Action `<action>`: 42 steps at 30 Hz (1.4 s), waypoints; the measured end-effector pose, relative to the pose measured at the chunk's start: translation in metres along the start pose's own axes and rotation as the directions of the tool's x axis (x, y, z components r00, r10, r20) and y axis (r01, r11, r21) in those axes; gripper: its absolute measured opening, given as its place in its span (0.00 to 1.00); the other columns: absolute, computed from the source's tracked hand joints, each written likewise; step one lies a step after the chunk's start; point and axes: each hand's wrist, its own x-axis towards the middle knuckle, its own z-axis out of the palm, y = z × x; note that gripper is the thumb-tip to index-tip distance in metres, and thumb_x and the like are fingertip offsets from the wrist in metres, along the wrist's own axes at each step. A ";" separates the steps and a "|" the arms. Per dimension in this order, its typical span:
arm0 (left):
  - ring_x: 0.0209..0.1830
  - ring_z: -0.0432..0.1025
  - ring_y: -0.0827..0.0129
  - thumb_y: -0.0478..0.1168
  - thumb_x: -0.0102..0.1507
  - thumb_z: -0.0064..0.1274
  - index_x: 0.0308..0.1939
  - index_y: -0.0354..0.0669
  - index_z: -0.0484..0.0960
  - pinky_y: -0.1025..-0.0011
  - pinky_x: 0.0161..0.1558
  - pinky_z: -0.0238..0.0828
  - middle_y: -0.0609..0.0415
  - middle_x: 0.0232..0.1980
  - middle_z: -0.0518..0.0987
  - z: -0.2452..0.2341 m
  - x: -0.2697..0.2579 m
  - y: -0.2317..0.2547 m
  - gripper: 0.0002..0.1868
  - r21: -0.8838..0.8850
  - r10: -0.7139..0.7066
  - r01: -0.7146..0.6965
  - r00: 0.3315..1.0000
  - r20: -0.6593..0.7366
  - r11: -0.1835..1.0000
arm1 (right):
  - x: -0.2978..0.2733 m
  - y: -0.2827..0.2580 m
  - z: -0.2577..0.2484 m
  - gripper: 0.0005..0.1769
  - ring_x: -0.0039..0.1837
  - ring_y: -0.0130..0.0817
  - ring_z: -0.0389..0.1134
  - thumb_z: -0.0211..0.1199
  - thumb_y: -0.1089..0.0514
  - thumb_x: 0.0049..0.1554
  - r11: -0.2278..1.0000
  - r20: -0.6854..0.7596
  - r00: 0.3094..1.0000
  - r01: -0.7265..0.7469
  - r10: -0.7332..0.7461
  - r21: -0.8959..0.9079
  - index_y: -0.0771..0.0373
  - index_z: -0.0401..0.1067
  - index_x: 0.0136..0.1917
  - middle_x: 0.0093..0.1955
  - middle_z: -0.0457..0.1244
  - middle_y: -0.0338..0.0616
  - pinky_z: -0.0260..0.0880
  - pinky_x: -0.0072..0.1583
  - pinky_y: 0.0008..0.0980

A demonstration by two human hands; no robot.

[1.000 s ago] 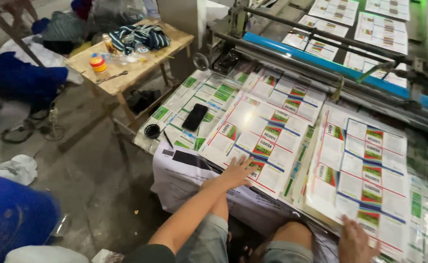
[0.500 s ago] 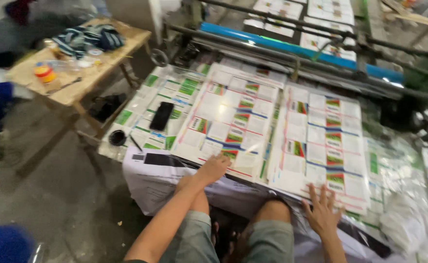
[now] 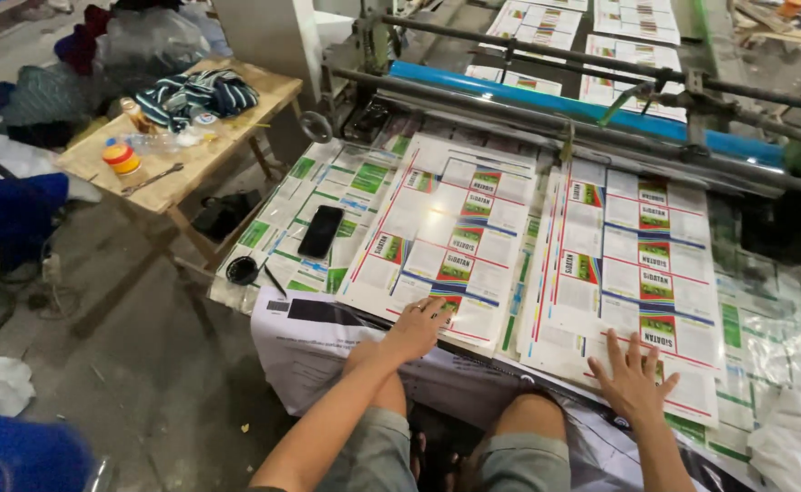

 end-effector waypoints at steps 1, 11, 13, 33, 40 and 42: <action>0.69 0.65 0.45 0.34 0.53 0.55 0.64 0.42 0.74 0.50 0.66 0.62 0.40 0.71 0.69 -0.002 0.001 0.002 0.32 0.000 -0.005 0.005 1.000 -0.002 1.000 | 0.004 0.000 0.000 0.47 0.84 0.60 0.30 0.40 0.19 0.54 1.000 0.001 1.000 0.005 -0.005 -0.002 0.27 0.37 0.82 0.87 0.30 0.39 0.27 0.69 0.84; 0.67 0.67 0.47 0.35 0.55 0.54 0.62 0.42 0.75 0.50 0.62 0.65 0.42 0.68 0.71 -0.010 0.007 0.005 0.28 0.032 0.005 -0.004 1.000 -0.016 0.999 | 0.064 0.001 -0.010 0.48 0.85 0.56 0.26 0.40 0.16 0.53 0.997 0.099 0.993 -0.072 0.071 0.007 0.25 0.35 0.82 0.87 0.28 0.37 0.22 0.70 0.82; 0.65 0.68 0.47 0.35 0.56 0.54 0.62 0.41 0.74 0.49 0.60 0.65 0.42 0.67 0.71 -0.009 0.009 0.004 0.28 0.042 -0.001 0.000 1.000 0.003 0.999 | 0.070 0.000 -0.013 0.49 0.85 0.56 0.26 0.39 0.16 0.53 0.997 0.123 0.989 -0.079 0.079 0.000 0.25 0.35 0.82 0.87 0.28 0.37 0.23 0.70 0.82; 0.71 0.63 0.44 0.38 0.61 0.53 0.66 0.46 0.73 0.46 0.64 0.62 0.42 0.72 0.67 0.001 0.006 -0.005 0.27 -0.009 -0.001 0.002 0.998 0.057 1.000 | 0.033 0.020 0.011 0.63 0.83 0.56 0.28 0.49 0.12 0.45 0.985 0.094 0.985 0.150 -0.141 -0.087 0.33 0.35 0.84 0.85 0.27 0.43 0.26 0.66 0.82; 0.70 0.65 0.51 0.39 0.64 0.50 0.61 0.46 0.78 0.49 0.64 0.63 0.46 0.70 0.71 -0.013 0.007 0.004 0.20 -0.169 0.020 -0.010 0.998 0.057 0.986 | -0.060 0.024 -0.036 0.47 0.84 0.48 0.41 0.54 0.27 0.53 0.957 0.069 0.972 0.233 -0.225 -0.174 0.33 0.43 0.81 0.85 0.40 0.41 0.39 0.73 0.76; 0.68 0.67 0.58 0.40 0.68 0.47 0.62 0.49 0.77 0.51 0.65 0.62 0.52 0.67 0.75 -0.030 0.015 0.000 0.18 -0.105 -0.063 0.065 0.998 0.027 0.992 | -0.052 0.000 -0.077 0.39 0.80 0.45 0.50 0.52 0.32 0.58 0.866 0.153 0.941 0.337 -0.301 -0.370 0.37 0.49 0.79 0.81 0.49 0.40 0.43 0.75 0.68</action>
